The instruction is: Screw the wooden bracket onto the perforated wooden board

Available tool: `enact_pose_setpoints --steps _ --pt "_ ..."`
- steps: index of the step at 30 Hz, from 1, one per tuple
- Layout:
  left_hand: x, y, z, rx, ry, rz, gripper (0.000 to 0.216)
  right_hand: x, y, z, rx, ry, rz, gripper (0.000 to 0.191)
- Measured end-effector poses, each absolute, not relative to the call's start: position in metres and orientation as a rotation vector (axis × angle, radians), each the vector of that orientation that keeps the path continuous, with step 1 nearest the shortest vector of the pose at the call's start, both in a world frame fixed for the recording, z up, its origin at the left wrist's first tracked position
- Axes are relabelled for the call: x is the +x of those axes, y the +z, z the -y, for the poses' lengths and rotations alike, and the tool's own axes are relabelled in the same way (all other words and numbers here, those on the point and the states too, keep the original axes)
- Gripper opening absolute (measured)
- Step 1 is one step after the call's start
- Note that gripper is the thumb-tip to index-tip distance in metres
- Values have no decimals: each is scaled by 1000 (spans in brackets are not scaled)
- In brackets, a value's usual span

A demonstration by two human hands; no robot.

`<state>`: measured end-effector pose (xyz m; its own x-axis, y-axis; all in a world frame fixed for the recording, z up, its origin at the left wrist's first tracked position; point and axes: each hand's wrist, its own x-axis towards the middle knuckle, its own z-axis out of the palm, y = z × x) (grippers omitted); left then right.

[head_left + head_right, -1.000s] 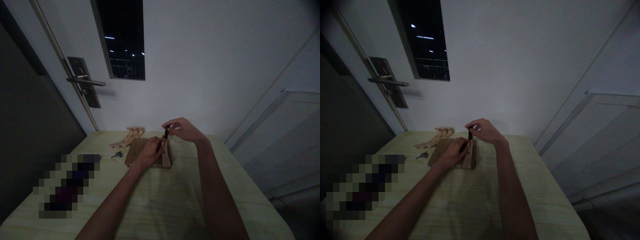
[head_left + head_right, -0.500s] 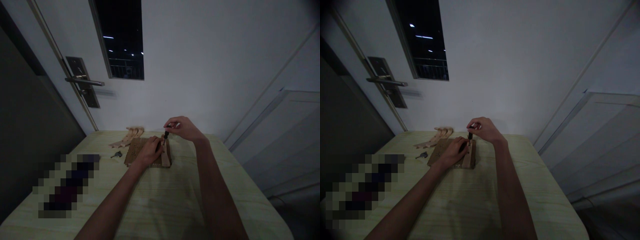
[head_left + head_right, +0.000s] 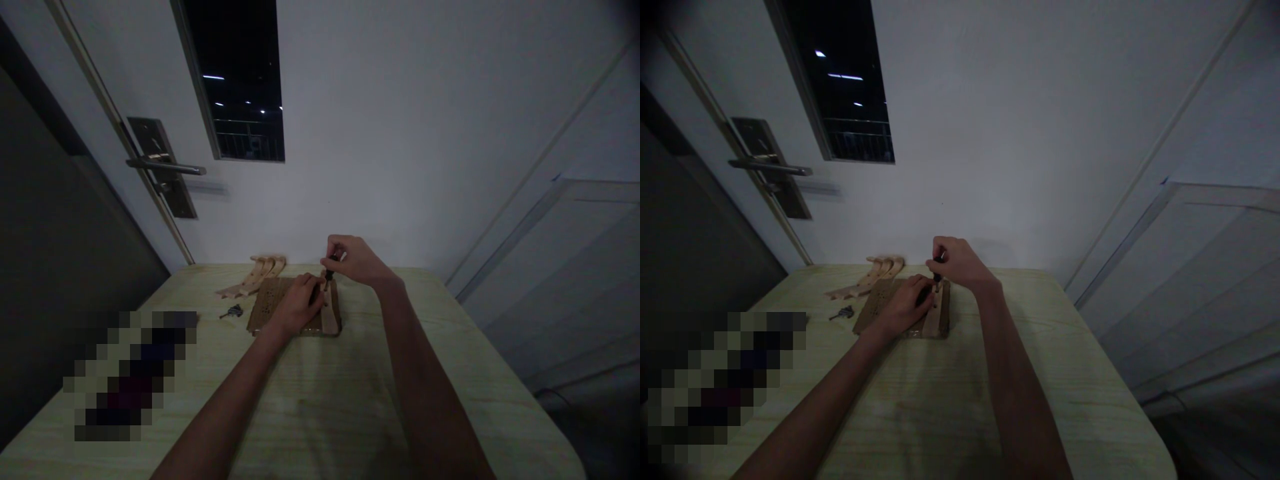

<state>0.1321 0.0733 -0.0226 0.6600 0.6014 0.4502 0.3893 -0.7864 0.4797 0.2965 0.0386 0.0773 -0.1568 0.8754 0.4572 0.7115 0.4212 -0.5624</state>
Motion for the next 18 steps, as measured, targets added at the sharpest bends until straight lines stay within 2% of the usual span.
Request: enact_pose_setpoints --steps 3,8,14,18 --pt "132 -22 -73 2534 866 -784 18 297 79 -38 -1294 312 1946 6" --pt "133 -23 -74 2525 859 -800 19 301 80 -37 -1293 372 1949 8" --pt "131 -25 -74 2526 870 -798 24 311 80 -32 -1335 429 1976 22" --pt "131 -26 -75 2523 865 -786 23 312 81 -31 -1336 437 1957 21"
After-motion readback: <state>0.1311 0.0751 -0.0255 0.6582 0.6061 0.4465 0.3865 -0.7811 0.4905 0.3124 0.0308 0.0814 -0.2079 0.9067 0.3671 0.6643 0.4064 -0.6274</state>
